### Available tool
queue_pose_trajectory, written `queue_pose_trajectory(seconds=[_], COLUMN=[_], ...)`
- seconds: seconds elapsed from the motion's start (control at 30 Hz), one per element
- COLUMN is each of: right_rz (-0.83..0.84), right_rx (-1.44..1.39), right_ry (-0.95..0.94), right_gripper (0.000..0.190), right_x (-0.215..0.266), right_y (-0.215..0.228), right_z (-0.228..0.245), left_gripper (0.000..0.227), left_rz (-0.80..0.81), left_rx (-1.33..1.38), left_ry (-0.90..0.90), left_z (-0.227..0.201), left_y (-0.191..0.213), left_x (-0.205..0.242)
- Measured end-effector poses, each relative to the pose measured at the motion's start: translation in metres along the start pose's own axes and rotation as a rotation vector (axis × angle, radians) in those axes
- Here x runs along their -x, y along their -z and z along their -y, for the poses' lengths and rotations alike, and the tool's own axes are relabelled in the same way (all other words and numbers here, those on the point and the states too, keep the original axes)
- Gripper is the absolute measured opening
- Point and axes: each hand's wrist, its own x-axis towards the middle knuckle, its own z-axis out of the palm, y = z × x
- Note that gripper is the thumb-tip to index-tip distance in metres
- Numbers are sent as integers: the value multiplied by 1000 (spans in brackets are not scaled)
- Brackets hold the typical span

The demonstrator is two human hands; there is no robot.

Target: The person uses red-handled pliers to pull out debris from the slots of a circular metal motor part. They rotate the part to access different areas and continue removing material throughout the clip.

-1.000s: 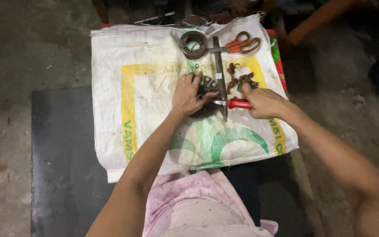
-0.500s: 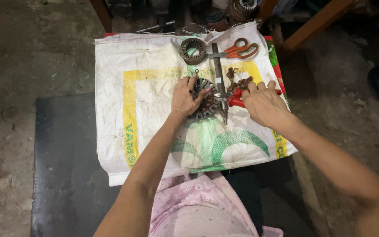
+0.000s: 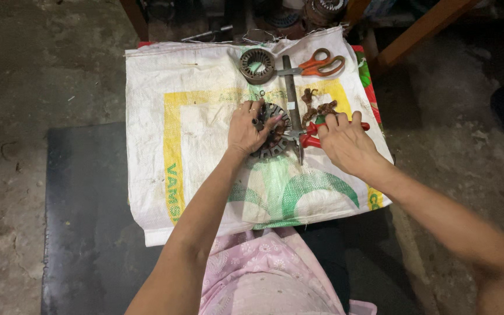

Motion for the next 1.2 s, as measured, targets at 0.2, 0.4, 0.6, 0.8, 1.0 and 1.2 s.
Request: queue_pose_trajectory(seconds=[0.2, 0.4, 0.6, 0.8, 1.0, 1.2], right_rz=[34, 13, 29, 31, 34, 37], right_rx=[84, 56, 45, 11, -44, 44], right_ry=[37, 46, 6, 24, 86, 152], right_gripper=[10, 10, 14, 12, 11, 14], right_x=[-3, -6, -5, -5, -10, -19], right_y=[5, 4, -1, -3, -2, 1], right_z=[-1, -1, 5, 7, -2, -15], left_gripper=[76, 72, 73, 74, 71, 68], left_rz=[-16, -37, -39, 3, -29, -64], left_rx=[11, 15, 19, 16, 12, 23], left_ry=[8, -11, -4, 24, -7, -42], left_z=[0, -1, -2, -4, -1, 2], left_y=[-2, 0, 1, 2, -1, -1], left_x=[2, 2, 3, 2, 3, 4])
